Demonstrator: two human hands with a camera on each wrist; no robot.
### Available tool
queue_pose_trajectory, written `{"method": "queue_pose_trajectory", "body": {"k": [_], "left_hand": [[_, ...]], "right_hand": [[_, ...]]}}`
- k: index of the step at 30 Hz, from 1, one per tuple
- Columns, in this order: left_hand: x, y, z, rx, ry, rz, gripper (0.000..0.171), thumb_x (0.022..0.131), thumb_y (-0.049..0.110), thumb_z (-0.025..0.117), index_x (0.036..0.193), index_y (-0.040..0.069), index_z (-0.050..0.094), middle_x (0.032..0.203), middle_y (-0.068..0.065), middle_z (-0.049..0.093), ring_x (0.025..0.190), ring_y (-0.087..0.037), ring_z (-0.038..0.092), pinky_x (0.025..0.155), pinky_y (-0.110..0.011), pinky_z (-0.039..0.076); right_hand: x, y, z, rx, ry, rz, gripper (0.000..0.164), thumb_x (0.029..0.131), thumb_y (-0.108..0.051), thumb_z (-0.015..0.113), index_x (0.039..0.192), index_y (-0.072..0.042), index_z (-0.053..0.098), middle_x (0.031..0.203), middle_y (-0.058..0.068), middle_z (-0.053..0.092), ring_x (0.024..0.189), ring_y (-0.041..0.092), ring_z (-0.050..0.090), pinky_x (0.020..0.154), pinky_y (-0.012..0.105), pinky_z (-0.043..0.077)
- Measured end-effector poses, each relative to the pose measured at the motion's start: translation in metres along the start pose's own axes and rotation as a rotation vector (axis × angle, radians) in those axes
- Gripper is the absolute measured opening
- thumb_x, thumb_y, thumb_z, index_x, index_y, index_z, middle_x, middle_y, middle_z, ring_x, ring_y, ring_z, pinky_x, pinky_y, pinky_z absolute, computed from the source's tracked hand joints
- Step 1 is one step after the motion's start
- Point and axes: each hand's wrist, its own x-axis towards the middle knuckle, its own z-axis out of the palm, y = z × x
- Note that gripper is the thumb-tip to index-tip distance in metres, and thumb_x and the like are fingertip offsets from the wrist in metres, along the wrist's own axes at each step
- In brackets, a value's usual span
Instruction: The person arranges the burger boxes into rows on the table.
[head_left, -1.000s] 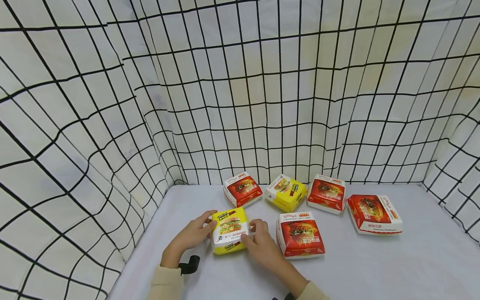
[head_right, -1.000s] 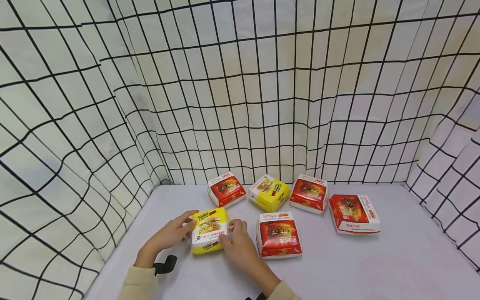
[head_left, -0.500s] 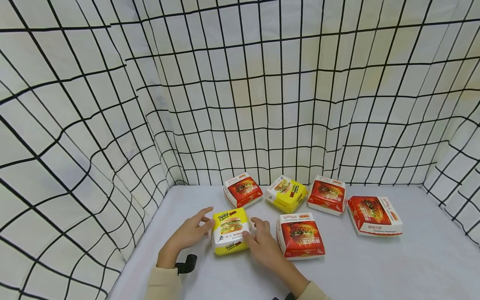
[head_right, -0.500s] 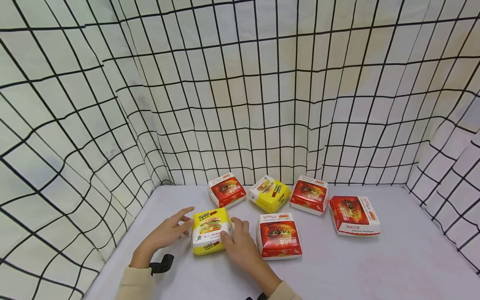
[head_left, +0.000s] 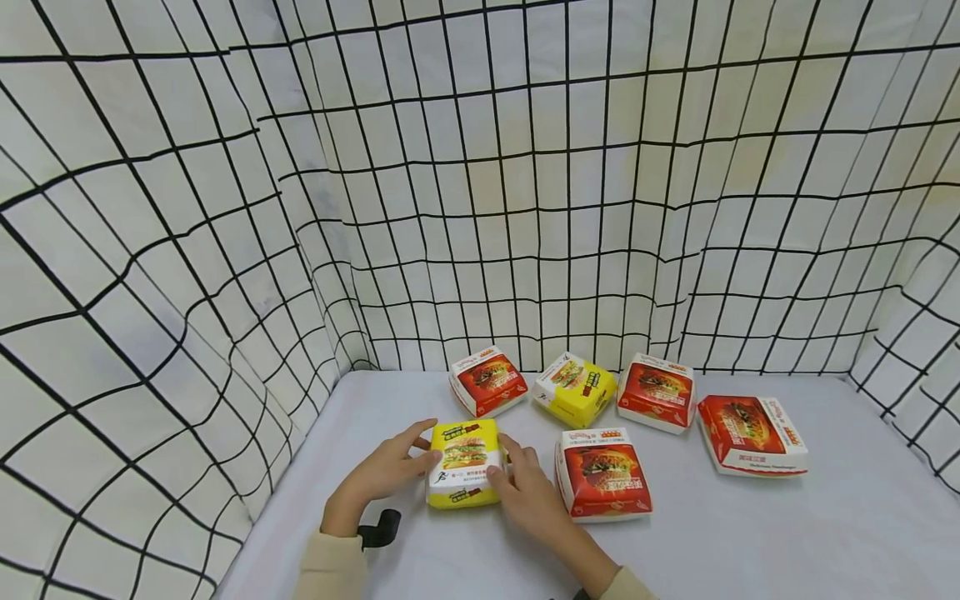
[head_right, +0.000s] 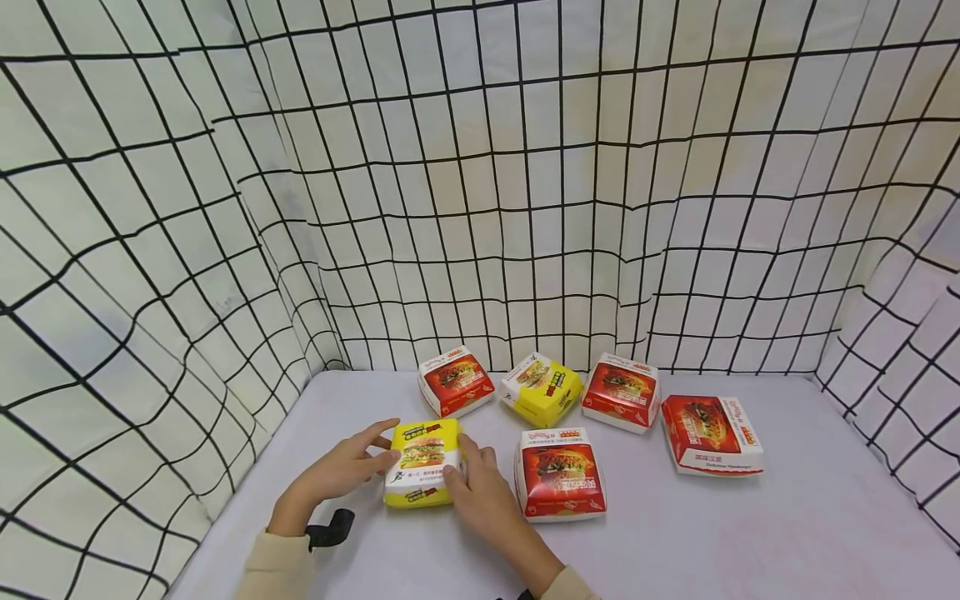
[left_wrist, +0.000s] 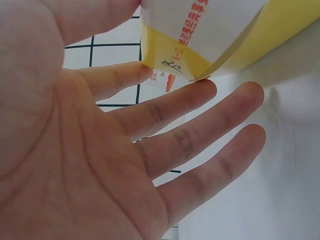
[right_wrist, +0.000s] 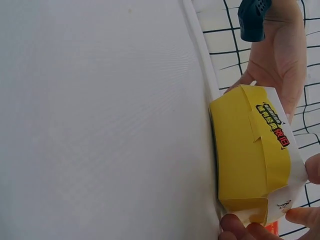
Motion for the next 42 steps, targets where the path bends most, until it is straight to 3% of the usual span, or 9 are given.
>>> {"method": "queue_pose_trajectory", "body": {"k": [12,19,24,30,36,42], "left_hand": [[0.0025,0.0032,0.0038,0.017,-0.001,0.019,0.059,0.094,0.042,0.058,0.148,0.031,0.037,0.131,-0.009,0.059,0.119,-0.028,0.056,0.095,-0.057,0.045],[0.0031,0.0044,0.0068,0.022,-0.023,0.036,0.06,0.095,0.042,0.056,0.149,0.028,0.035,0.133,-0.01,0.058,0.12,-0.03,0.055,0.096,-0.058,0.043],[0.0011,0.0056,0.0065,0.002,-0.034,0.039,0.061,0.095,0.047,0.054,0.15,0.032,0.032,0.133,-0.008,0.058,0.122,-0.031,0.055,0.098,-0.059,0.042],[-0.0003,0.0053,0.0034,-0.008,-0.004,0.009,0.064,0.093,0.053,0.054,0.149,0.033,0.032,0.132,-0.006,0.06,0.118,-0.03,0.057,0.097,-0.058,0.043],[0.0014,0.0029,0.004,-0.028,-0.017,0.027,0.061,0.093,0.046,0.057,0.148,0.033,0.035,0.132,-0.006,0.059,0.115,-0.031,0.058,0.093,-0.056,0.046],[0.003,-0.0003,0.0056,-0.031,-0.047,0.052,0.057,0.092,0.047,0.059,0.145,0.038,0.038,0.133,-0.009,0.058,0.114,-0.032,0.058,0.092,-0.056,0.047]], "right_hand": [[-0.0026,-0.0042,-0.0021,-0.027,-0.014,0.049,0.074,0.091,-0.056,0.055,0.151,-0.022,0.028,0.122,0.01,0.047,0.095,0.021,0.051,0.083,0.044,0.048],[-0.0048,-0.0079,-0.0037,-0.048,-0.004,0.075,0.078,0.089,-0.057,0.057,0.151,-0.021,0.026,0.123,0.013,0.041,0.087,0.023,0.051,0.067,0.033,0.043],[-0.0055,-0.009,-0.0035,-0.068,0.034,0.059,0.078,0.089,-0.056,0.057,0.15,-0.016,0.027,0.131,0.014,0.037,0.097,0.024,0.05,0.081,0.04,0.049],[-0.0043,-0.0081,-0.0039,-0.045,0.059,0.033,0.073,0.092,-0.054,0.053,0.15,-0.017,0.028,0.137,0.015,0.036,0.106,0.025,0.05,0.094,0.051,0.047],[-0.0032,-0.0046,-0.004,-0.029,0.053,0.002,0.062,0.1,-0.046,0.04,0.152,-0.017,0.024,0.14,0.015,0.035,0.113,0.025,0.05,0.099,0.053,0.043],[-0.0041,-0.004,-0.0048,-0.031,0.037,-0.005,0.059,0.102,-0.041,0.038,0.153,-0.018,0.022,0.144,0.015,0.034,0.117,0.026,0.05,0.1,0.054,0.042]]}}
